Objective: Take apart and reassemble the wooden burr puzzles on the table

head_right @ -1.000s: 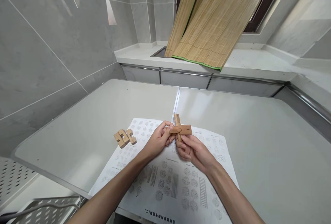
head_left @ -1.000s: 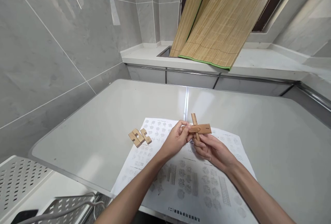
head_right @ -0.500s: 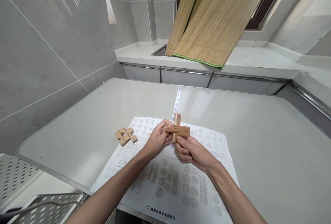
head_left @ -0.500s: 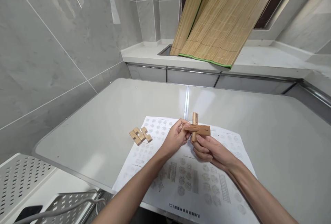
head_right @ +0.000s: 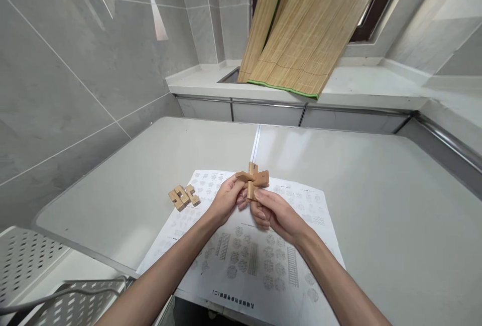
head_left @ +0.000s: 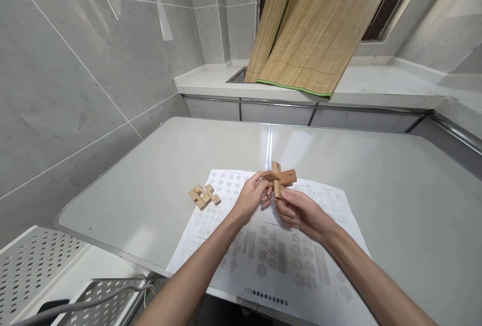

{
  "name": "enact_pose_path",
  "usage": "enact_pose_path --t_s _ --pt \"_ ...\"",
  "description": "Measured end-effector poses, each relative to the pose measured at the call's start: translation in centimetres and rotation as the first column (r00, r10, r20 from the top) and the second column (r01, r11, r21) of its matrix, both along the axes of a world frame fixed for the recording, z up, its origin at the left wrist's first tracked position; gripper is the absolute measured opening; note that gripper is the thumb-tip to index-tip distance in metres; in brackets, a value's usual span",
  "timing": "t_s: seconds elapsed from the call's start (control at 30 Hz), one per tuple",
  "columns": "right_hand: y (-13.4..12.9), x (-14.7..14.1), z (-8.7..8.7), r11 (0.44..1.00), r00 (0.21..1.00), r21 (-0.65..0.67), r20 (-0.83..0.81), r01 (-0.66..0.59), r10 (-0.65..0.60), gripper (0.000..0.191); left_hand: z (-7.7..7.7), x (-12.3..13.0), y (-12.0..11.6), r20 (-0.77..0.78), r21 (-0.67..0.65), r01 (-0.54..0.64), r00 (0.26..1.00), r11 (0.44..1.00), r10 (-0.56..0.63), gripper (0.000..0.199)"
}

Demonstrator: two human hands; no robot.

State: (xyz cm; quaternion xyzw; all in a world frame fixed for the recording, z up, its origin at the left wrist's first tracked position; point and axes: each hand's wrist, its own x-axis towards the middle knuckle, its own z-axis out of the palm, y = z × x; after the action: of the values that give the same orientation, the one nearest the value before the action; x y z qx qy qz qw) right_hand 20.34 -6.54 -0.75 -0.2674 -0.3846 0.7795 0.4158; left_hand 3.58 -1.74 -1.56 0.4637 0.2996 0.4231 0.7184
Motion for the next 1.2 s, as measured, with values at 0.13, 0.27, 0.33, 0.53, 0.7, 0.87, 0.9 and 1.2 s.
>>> enact_pose_path --t_s 0.13,0.27,0.33,0.53,0.7,0.87,0.9,1.2 --pt "0.0 0.5 0.6 0.996 0.995 -0.005 -0.047 0.087 -0.087 0.033 -0.4 0.2 0.1 -0.028 0.022 -0.052 0.998 0.998 0.053 0.044" --pt "-0.6 2.7 1.4 0.989 0.990 -0.042 -0.018 0.141 -0.142 0.030 -0.2 0.5 -0.7 -0.093 0.079 -0.114 0.988 0.990 0.121 0.050" --pt "-1.3 4.4 1.8 0.986 0.987 -0.077 0.062 0.150 -0.145 0.028 0.5 0.1 -1.7 -0.175 0.159 -0.100 0.976 0.982 0.127 0.048" --pt "-3.2 9.0 2.1 0.949 0.939 -0.107 0.215 0.297 -0.269 0.018 3.5 -4.4 -4.8 -0.500 0.643 -0.115 0.686 0.757 0.529 0.025" --pt "-3.6 10.5 0.4 0.901 0.913 -0.207 0.235 0.381 -0.332 0.020 3.1 -9.0 -5.5 -0.509 0.838 -0.055 0.277 0.543 0.815 0.027" --pt "-3.6 11.2 -1.2 0.880 0.936 -0.325 0.052 0.346 -0.349 0.017 0.9 -12.4 -5.3 -0.572 0.817 0.016 0.145 0.576 0.807 0.074" --pt "-3.5 11.4 -1.3 0.876 0.932 -0.331 0.034 0.350 -0.360 0.016 0.5 -13.0 -5.1 -0.595 0.801 0.028 0.145 0.598 0.791 0.079" --pt "-4.6 11.0 -1.1 0.833 0.897 -0.379 -0.014 0.404 -0.442 0.011 0.0 -15.6 -4.5 -0.668 0.737 0.074 0.236 0.672 0.706 0.069"
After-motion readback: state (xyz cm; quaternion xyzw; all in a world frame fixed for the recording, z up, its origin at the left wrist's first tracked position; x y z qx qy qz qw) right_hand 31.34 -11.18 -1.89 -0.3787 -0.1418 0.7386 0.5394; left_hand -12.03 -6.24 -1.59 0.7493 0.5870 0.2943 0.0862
